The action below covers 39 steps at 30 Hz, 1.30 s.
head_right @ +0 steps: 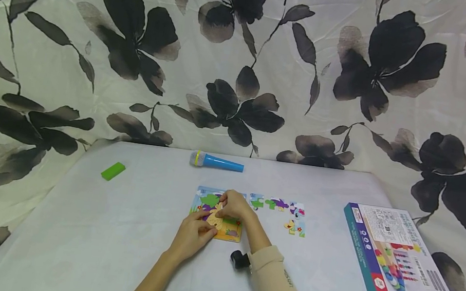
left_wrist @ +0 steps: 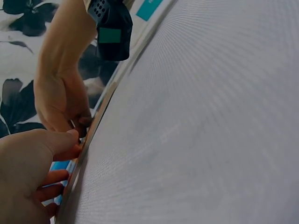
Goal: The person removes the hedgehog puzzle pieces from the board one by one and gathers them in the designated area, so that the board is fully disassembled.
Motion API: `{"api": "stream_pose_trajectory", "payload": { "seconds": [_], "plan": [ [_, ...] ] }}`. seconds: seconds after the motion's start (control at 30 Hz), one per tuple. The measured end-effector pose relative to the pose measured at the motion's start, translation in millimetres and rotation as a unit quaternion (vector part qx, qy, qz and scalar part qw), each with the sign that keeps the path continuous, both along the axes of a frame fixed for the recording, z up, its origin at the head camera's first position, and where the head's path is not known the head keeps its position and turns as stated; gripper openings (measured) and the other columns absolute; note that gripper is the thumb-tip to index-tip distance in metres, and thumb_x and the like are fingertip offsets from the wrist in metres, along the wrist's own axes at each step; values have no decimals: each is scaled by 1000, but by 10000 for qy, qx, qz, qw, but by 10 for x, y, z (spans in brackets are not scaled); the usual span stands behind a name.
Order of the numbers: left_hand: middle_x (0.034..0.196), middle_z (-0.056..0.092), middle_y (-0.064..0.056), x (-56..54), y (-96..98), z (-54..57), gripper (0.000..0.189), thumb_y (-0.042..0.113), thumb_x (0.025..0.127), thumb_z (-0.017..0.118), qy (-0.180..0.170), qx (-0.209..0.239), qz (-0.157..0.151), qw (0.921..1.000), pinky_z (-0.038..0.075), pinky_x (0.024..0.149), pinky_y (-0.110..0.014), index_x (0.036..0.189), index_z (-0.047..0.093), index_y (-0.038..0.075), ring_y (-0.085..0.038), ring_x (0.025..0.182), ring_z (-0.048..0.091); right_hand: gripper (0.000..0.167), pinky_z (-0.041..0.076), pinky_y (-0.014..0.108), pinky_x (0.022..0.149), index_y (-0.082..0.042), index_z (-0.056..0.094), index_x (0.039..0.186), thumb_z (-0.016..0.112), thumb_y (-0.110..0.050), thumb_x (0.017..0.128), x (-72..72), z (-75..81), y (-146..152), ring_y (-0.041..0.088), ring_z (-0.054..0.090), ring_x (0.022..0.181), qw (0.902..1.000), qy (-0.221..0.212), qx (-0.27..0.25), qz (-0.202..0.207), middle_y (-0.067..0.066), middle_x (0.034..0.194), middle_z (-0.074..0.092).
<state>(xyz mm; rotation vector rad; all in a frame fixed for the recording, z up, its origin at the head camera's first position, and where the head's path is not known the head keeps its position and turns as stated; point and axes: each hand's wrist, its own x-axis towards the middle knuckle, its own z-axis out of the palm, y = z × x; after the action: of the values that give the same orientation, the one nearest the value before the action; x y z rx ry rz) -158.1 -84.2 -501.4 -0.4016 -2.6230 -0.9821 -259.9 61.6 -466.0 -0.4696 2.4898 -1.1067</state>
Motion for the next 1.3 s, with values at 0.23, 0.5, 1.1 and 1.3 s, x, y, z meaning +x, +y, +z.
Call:
{"api": "stream_pose_trajectory", "payload": {
  "seconds": [0.23, 0.5, 1.1, 1.3],
  "plan": [
    [115, 63, -18, -9, 2, -8, 11, 16, 79, 75, 4, -2, 10, 10000, 39, 98, -51, 76, 75, 6, -35, 112, 54, 38, 42, 26, 66, 0, 59, 102, 81, -6, 71, 8, 0, 14, 17, 47, 74, 9999, 103, -98, -63, 5, 82, 53],
    [116, 63, -18, -1, 7, -16, 11, 17, 79, 74, 20, -49, 50, 10000, 39, 98, -51, 76, 75, 6, -34, 111, 55, 38, 47, 30, 73, -2, 59, 104, 79, -5, 72, 47, -28, 56, 19, 52, 82, 9987, 177, -445, -157, 7, 90, 58],
    [117, 63, -17, -7, 16, -12, 14, 20, 79, 74, -29, 6, 29, 10000, 38, 100, -50, 76, 74, 6, -34, 111, 55, 34, 49, 30, 71, 6, 59, 118, 63, -13, 90, 75, -133, 252, 19, 59, 83, 9814, 460, -1800, -477, 16, 95, 65],
    [116, 63, -18, -1, 10, 1, 14, 20, 79, 74, -63, -18, 76, 10000, 39, 99, -51, 77, 74, 6, -35, 111, 55, 34, 51, 30, 73, 7, 59, 120, 59, -12, 92, 112, -104, 397, 25, 63, 89, 9815, 564, -1728, -599, 20, 103, 66]
  ]
}}
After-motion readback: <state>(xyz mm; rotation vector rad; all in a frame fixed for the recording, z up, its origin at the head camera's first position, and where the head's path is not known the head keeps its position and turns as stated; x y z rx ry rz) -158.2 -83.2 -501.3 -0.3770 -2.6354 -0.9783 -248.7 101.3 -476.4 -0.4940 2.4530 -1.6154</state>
